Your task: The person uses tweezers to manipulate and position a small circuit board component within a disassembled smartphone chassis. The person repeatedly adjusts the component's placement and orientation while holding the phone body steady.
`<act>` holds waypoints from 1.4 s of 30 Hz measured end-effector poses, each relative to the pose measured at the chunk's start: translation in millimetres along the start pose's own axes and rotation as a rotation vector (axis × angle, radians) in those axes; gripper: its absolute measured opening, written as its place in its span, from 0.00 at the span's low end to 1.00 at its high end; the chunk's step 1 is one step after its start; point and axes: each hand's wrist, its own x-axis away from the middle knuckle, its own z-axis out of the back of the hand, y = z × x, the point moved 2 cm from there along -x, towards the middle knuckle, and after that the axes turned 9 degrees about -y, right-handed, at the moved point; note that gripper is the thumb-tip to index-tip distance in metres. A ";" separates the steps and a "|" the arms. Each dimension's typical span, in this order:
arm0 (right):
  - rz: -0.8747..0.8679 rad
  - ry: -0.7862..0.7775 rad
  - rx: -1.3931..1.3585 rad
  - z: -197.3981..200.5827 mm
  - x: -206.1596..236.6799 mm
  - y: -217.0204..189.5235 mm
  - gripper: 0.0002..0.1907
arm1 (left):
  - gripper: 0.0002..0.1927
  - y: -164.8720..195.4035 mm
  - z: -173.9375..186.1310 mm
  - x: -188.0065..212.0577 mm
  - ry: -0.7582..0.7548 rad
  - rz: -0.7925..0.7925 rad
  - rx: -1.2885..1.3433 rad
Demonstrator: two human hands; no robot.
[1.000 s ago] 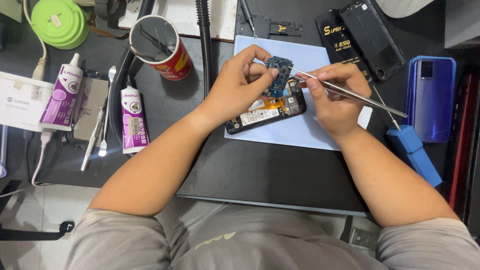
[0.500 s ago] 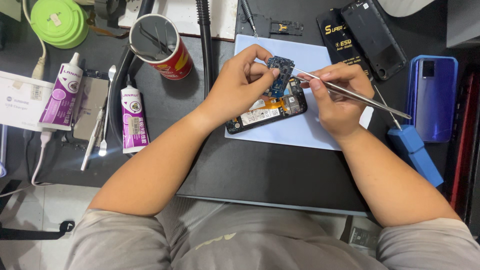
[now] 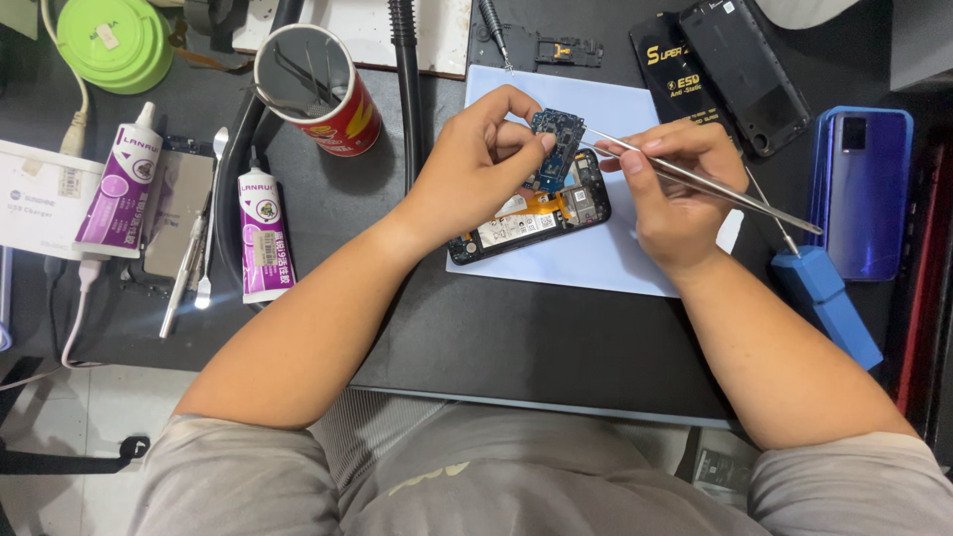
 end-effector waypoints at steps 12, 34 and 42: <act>-0.007 0.010 -0.004 -4.0 2.2 2.9 0.09 | 0.10 -4.8 1.2 2.2 0.004 -0.005 -0.007; -0.004 0.017 0.004 -3.7 1.1 4.3 0.09 | 0.10 -3.3 0.8 1.2 -0.002 0.004 0.023; 0.008 0.019 -0.010 -2.3 0.4 5.2 0.09 | 0.09 -5.1 2.0 0.4 0.001 0.002 0.003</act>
